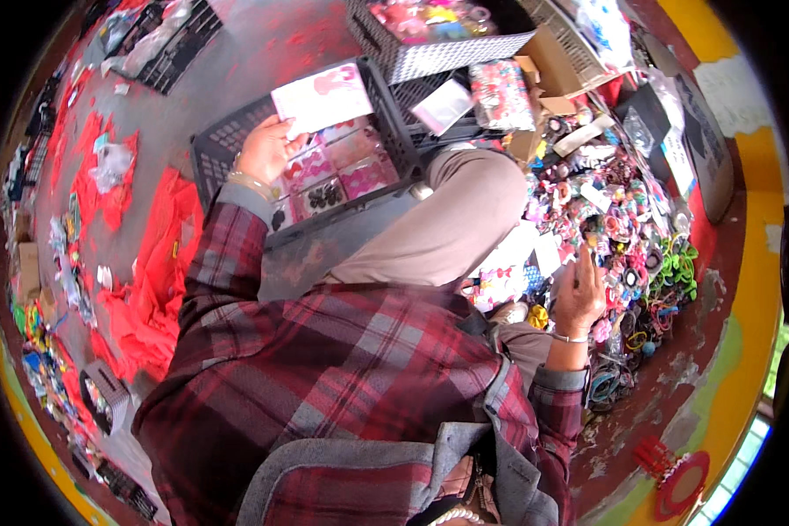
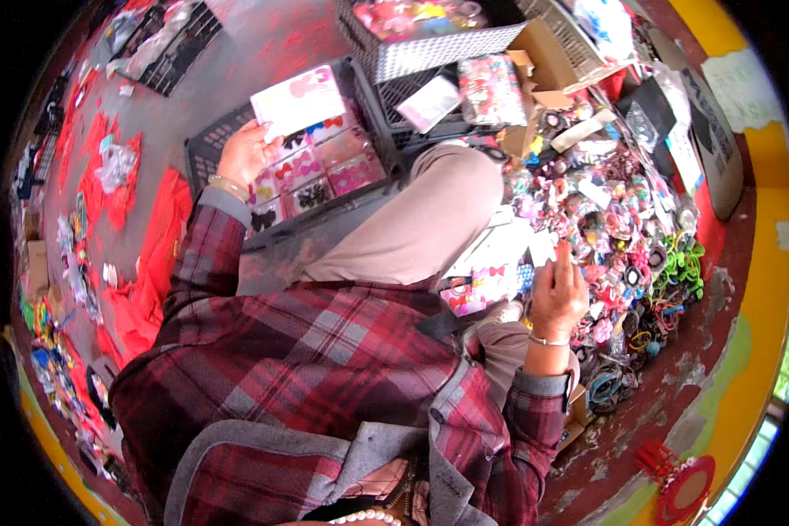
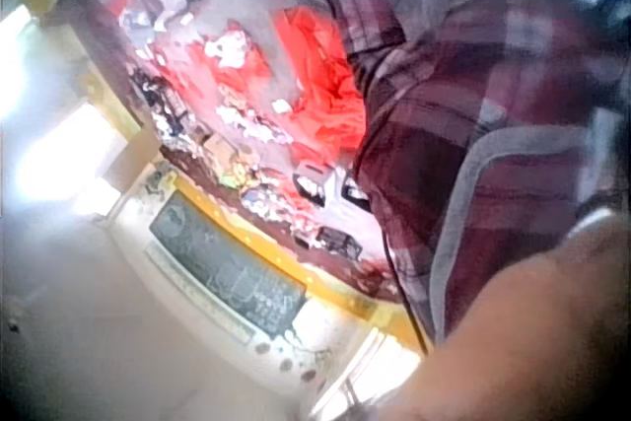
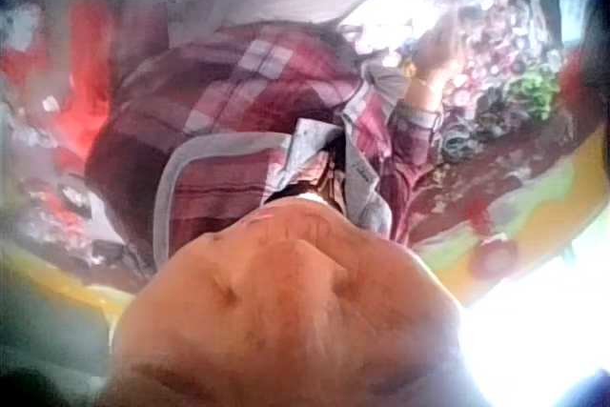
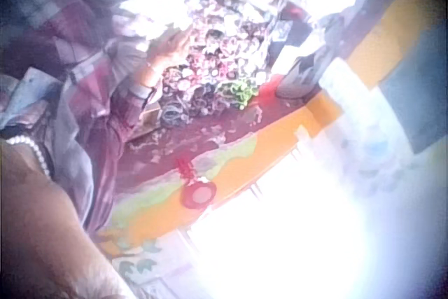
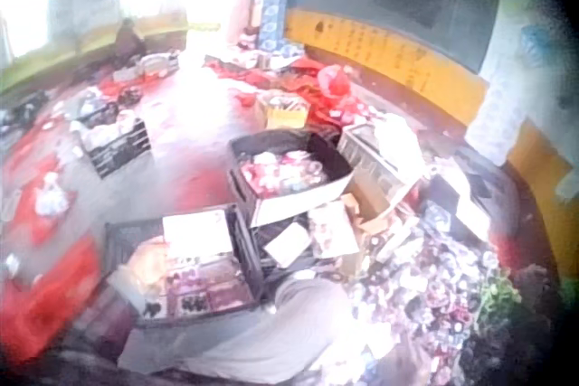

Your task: The person sits on the floor and sorts through a large pile of small, packaged items, likely hair accessories. They pick up individual packages, turn them over to view the contents, and place them into a nearby black plastic crate.

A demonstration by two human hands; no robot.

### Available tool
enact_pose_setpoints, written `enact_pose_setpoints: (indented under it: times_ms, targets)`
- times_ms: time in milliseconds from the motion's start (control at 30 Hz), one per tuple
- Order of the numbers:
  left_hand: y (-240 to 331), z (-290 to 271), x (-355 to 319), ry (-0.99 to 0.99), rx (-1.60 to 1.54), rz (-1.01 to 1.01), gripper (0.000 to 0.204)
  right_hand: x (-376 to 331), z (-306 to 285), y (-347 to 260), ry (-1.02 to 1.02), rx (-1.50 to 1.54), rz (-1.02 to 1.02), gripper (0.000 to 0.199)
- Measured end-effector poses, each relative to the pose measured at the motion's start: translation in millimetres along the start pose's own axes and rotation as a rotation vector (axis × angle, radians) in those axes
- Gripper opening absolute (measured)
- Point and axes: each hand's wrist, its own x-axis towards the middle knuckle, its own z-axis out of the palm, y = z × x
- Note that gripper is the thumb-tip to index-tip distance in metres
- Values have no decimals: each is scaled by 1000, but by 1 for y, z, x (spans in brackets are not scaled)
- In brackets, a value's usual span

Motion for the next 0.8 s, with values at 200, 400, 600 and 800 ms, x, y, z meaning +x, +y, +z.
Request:
enact_pose_setpoints:
  times_ms: [200,400,600,800]
  targets:
    - [-33,-130,19,353,-31,-72,21,-63,34,64,-223,231,642,29]
    - [-35,-216,26,518,13,-106,18,-69,61,82,-347,397,856,27]
    - [-38,-252,27,544,125,-229,20,-69,80,84,-388,330,649,25]
    - [-65,-265,6,250,1562,-198,30,-66,92,81,-487,301,659,24]
